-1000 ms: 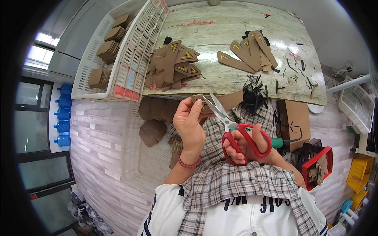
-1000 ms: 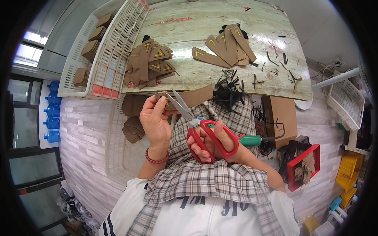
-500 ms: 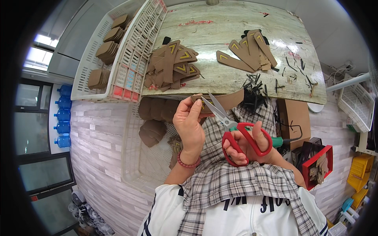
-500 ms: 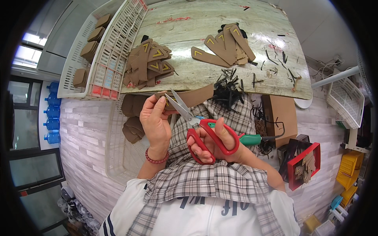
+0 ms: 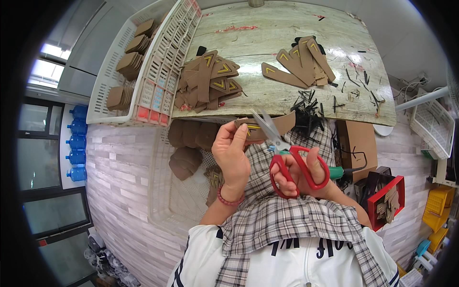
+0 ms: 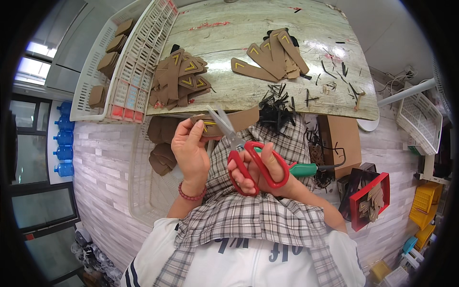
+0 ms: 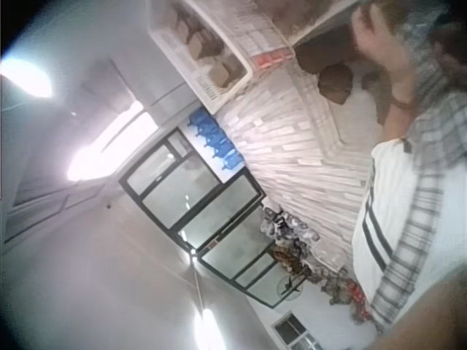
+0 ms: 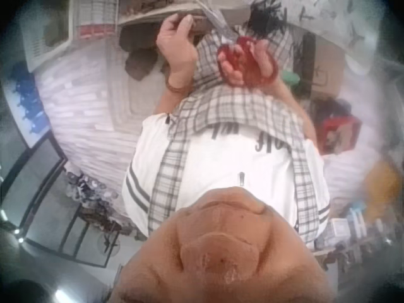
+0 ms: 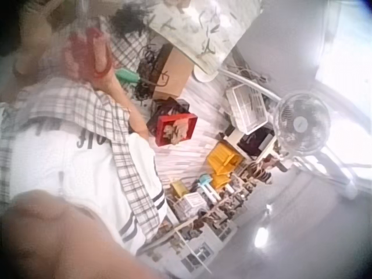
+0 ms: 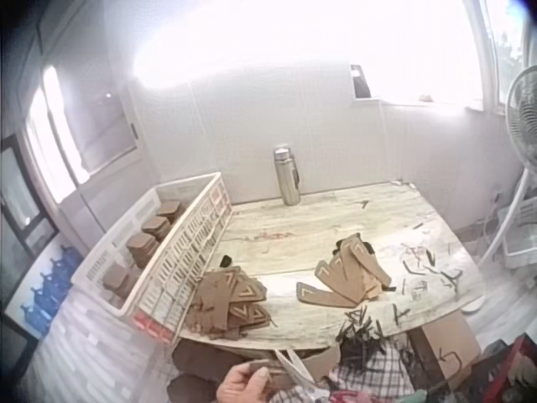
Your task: The person uses a rotary tool to trim the edges of small cardboard pieces and then uses scissors to cut and refine the edges. The person handles the cardboard pieces one at a time, switching between tools as needed.
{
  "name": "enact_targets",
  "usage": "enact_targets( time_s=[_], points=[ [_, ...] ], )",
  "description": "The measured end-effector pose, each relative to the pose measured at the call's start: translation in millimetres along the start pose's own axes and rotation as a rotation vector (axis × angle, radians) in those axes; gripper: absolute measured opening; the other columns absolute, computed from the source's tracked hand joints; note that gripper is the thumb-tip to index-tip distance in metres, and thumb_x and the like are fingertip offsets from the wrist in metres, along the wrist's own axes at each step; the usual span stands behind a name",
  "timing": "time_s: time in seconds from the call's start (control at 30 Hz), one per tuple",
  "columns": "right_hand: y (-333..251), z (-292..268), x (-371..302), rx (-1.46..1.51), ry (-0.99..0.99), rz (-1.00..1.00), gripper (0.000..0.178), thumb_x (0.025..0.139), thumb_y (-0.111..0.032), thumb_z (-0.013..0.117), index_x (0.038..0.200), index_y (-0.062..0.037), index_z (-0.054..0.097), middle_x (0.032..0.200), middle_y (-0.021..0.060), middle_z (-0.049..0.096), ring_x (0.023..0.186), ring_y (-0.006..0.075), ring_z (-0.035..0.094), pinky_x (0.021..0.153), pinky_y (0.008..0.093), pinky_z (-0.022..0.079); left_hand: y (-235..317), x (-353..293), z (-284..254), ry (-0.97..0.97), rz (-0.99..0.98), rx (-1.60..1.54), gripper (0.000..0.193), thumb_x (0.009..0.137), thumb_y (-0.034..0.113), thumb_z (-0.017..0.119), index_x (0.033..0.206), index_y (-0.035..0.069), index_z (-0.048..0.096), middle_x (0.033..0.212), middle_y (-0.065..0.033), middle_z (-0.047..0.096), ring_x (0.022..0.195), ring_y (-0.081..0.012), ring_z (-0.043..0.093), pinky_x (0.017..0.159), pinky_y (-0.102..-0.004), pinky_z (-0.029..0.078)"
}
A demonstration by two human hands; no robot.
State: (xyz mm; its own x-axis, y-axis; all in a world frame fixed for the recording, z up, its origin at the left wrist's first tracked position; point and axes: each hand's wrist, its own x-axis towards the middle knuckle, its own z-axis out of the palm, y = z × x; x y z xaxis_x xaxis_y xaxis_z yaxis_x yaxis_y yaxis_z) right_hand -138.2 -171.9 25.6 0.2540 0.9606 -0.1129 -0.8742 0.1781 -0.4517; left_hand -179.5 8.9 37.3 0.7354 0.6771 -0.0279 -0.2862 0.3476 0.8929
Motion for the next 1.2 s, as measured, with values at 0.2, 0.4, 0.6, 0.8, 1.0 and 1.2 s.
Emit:
enact_targets(
  time_s=[0.2,0.4,0.6,0.8,1.0,1.2],
  points=[
    [0.2,2.2,-2.5,-0.108,0.032,-0.016,0.094,0.078,-0.082,0.03,0.113,0.0031,0.048,0.082,0.007,0.052,0.061,0.0096,0.045,0.055,0.024,0.04,-3.6,-1.9,1.9,0.015,-0.04,-0.03,0.008,0.092,0.004,0.055,0.096,-0.003,0.057,0.087,-0.0105,0.066,0.07,-0.018,0.067,0.057,-0.0348,0.06],
    [0.3,1.4,-2.4,-0.186,0.05,0.046,0.094,0.077,-0.082,0.03,0.112,0.0031,0.05,0.08,0.0067,0.053,0.06,0.0094,0.045,0.053,0.0233,0.04,-1.4,1.3,-1.1,0.027,-0.063,-0.059,0.009,0.092,0.007,0.057,0.094,-0.003,0.058,0.084,-0.0089,0.065,0.059,-0.0144,0.064,0.045,-0.0273,0.055],
    [0.1,2.2,-3.7,-0.24,0.056,0.055,0.094,0.078,-0.082,0.03,0.112,0.0029,0.05,0.08,0.0068,0.053,0.06,0.0096,0.045,0.053,0.0233,0.04,2.1,3.2,-0.7,0.028,-0.06,-0.075,0.008,0.091,0.006,0.056,0.095,-0.002,0.058,0.083,-0.0103,0.067,0.06,-0.0146,0.064,0.042,-0.0271,0.053],
    [1.6,1.1,-2.1,-0.164,0.019,0.083,0.094,0.077,-0.083,0.028,0.11,0.0017,0.05,0.08,0.0071,0.052,0.06,0.0101,0.044,0.052,0.0234,0.04,2.1,3.2,-2.3,-0.002,-0.092,-0.08,0.011,0.092,0.007,0.054,0.097,-0.002,0.058,0.084,-0.0112,0.068,0.063,-0.0169,0.067,0.046,-0.0281,0.055],
    [2.5,-2.3,-2.1,-0.073,0.0,0.097,0.097,0.076,-0.084,0.027,0.114,0.0023,0.05,0.081,0.0078,0.053,0.059,0.0105,0.043,0.051,0.0243,0.038,-0.3,3.1,-2.7,0.008,-0.09,-0.088,0.012,0.093,0.007,0.054,0.097,-0.003,0.06,0.083,-0.0099,0.067,0.063,-0.0158,0.066,0.047,-0.0276,0.056],
    [0.2,-2.2,-2.3,0.063,-0.048,0.099,0.093,0.079,-0.082,0.027,0.11,0.0017,0.053,0.082,0.0074,0.054,0.059,0.01,0.045,0.051,0.0236,0.04,-1.2,2.4,-2.3,0.017,-0.095,-0.073,0.012,0.093,0.007,0.054,0.097,-0.003,0.06,0.085,-0.0095,0.067,0.062,-0.016,0.066,0.048,-0.0278,0.056]
  ],
)
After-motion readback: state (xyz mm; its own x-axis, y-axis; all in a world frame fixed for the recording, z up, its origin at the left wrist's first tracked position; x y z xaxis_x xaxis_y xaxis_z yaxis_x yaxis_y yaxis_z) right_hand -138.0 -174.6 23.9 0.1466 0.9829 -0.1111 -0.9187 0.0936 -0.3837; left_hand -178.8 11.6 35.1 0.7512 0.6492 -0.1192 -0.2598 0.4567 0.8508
